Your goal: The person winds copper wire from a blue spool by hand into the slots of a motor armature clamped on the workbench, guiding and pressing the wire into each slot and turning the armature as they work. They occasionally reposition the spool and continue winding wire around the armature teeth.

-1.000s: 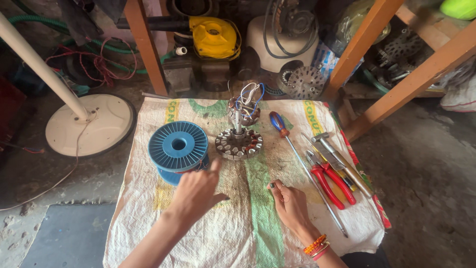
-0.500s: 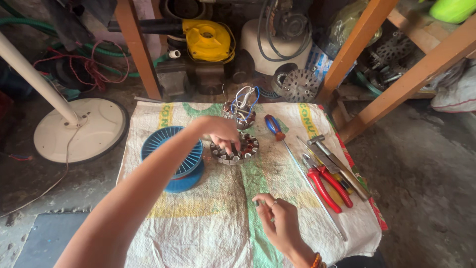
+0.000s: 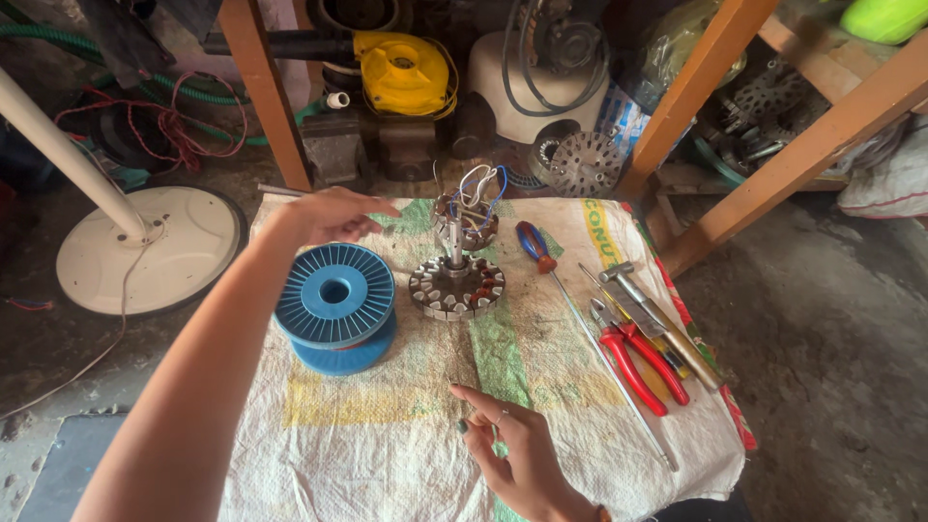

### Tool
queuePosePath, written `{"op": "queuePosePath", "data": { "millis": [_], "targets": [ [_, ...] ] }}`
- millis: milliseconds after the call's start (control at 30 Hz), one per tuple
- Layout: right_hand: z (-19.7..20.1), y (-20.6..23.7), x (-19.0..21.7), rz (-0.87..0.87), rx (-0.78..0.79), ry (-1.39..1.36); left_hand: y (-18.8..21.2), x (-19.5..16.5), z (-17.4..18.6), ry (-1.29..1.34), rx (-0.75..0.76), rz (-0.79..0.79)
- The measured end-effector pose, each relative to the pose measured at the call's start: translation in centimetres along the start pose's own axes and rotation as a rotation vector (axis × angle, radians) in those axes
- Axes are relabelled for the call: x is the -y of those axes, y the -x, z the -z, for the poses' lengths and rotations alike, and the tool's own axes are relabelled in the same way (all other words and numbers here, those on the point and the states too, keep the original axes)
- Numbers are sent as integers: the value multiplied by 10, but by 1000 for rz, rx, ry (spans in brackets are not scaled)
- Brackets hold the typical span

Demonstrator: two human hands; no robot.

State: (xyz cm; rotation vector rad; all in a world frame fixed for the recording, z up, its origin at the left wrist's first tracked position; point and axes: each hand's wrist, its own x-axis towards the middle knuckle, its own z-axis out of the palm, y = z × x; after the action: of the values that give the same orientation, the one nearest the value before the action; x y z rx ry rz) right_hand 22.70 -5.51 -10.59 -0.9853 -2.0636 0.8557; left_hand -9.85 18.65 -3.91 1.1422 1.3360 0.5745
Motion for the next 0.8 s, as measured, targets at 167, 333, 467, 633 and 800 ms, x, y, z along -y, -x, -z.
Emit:
{"op": "queuePosePath", "data": {
  "millis": [167,333,467,633,800],
  "targets": [
    [-6,-18,18,22,35,77,22,15,26,-214,-247,-37],
    [-18,-30,32,166,55,97,56,51,21,-534,-664,-488],
    [-29,-36,32,192,48,87,78,72,14,-313,-823,-570],
    [-37,-38,23,229,56,89,77,104,15,87,-700,-784],
    [-37,-40,13,254,129,97,81,157,15,243,-637,-772]
  ]
}}
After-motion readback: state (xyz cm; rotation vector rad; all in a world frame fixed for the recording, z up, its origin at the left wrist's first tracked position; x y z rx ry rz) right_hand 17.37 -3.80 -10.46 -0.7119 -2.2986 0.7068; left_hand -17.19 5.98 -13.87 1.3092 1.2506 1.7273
